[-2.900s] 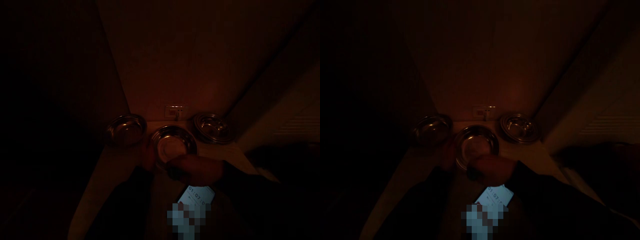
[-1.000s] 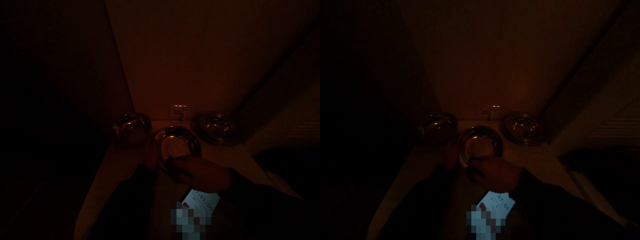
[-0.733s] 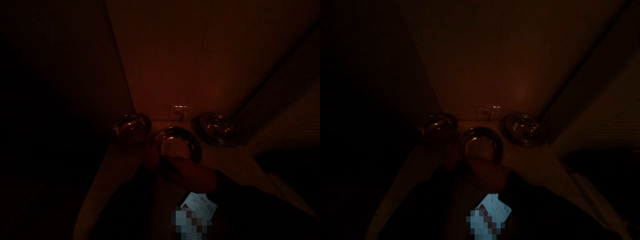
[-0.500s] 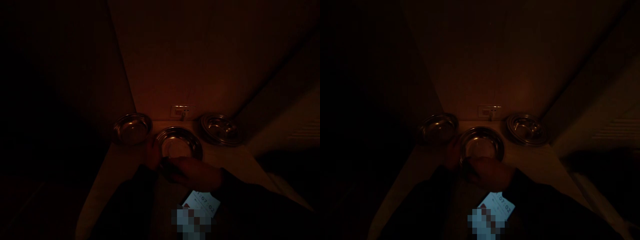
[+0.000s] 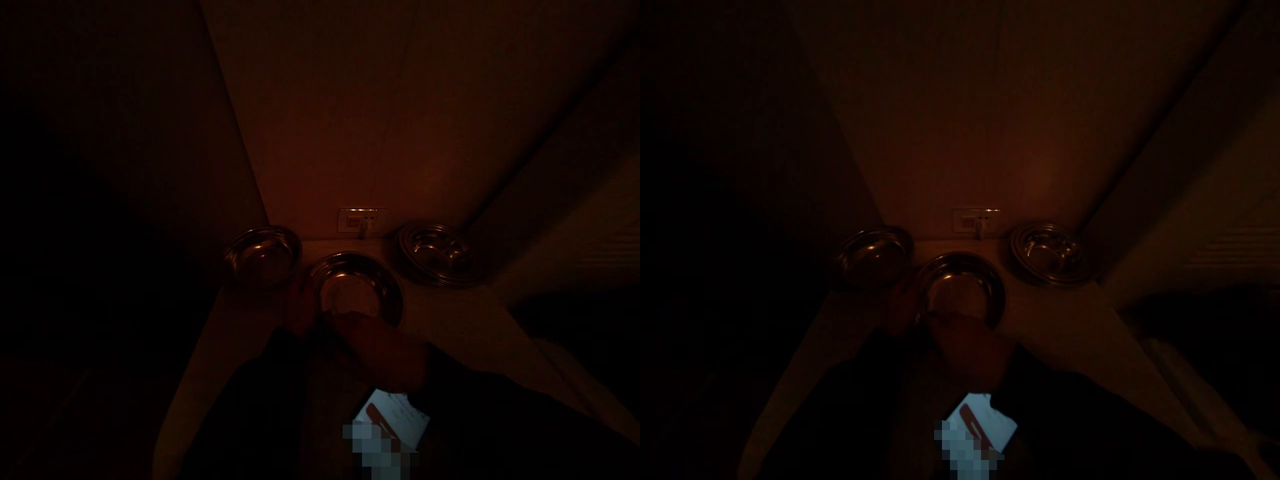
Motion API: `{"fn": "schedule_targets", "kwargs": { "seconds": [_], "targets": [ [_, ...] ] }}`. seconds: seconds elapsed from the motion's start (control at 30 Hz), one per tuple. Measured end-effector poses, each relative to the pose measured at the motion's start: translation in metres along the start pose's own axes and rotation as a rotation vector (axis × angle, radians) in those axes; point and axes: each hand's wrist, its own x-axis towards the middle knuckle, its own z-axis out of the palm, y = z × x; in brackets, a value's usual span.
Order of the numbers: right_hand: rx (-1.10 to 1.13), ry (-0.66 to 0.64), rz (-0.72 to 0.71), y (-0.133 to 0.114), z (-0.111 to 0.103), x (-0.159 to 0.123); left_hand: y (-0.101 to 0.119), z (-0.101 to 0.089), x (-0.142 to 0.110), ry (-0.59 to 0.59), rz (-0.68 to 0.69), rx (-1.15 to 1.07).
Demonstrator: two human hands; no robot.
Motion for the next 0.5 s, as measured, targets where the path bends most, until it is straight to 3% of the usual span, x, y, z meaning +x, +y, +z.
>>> {"fn": "schedule_targets", "kwargs": {
  "seconds": [0.27, 0.5],
  "targets": [
    [-0.125, -0.117, -0.103, 0.025, -0.019, -0.026, 0.004, -0.001, -0.001, -0.065, -0.033, -0.001],
    [-0.193, -0.033, -0.085, -0.003, -0.003, 0.000, -0.001, 0.000, 0.003, -0.009, -0.035, 0.000]
  ]
}}
